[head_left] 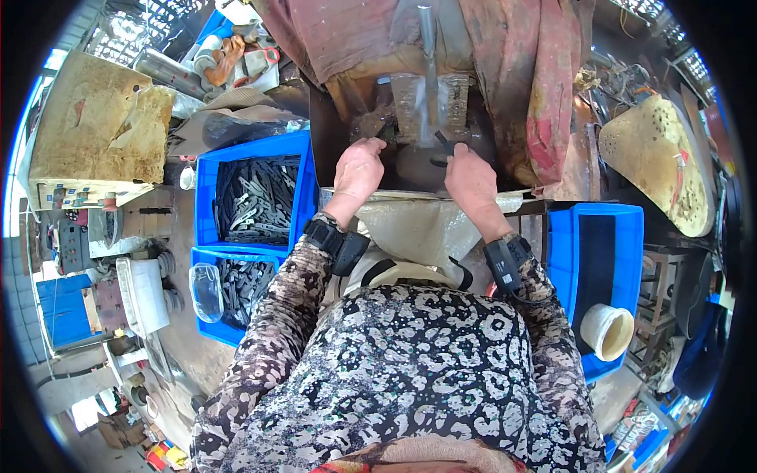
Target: The person picks up a metal piece from a blue bin, holds it against a rotating grinding wheel, and then dips it into a bucket of liquid.
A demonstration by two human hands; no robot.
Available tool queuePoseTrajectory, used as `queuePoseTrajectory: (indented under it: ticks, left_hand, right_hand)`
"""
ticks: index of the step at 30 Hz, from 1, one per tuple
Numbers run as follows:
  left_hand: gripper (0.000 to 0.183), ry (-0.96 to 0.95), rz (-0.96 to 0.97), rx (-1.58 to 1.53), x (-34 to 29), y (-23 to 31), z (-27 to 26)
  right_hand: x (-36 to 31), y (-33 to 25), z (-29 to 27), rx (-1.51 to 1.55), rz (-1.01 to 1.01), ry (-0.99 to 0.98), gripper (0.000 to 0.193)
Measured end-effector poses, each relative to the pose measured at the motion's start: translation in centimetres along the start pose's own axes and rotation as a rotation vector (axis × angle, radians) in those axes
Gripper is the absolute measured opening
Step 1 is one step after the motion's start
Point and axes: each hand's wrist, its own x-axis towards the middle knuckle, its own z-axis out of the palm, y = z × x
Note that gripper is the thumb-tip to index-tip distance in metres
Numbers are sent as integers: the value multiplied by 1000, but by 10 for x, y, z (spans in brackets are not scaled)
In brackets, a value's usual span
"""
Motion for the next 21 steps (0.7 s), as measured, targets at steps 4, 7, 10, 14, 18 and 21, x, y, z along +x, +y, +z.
queuePoseTrajectory:
  ticks: [4, 7, 10, 14, 18, 21]
  left_hand:
    - [25, -21, -24, 5, 2, 1, 1]
    - [24, -33, -34, 22, 3, 2, 1]
    - [24, -38, -6, 55, 6, -1, 3]
    - [23, -52, -36, 10, 6, -3, 3]
    - [23, -106, -72, 54, 8, 1, 2]
    - [23, -125, -100, 54, 9, 6, 1]
  right_hand:
    - [0, 1, 1, 1, -8, 19, 20]
    - [0, 1, 1, -3, -10, 19, 20]
    - [2, 0, -1, -13, -8, 6, 21]
    - [3, 0, -1, -13, 3, -8, 21]
    - [3, 0, -3, -6, -4, -9, 21]
    - [3, 1, -3, -13, -3, -18, 21]
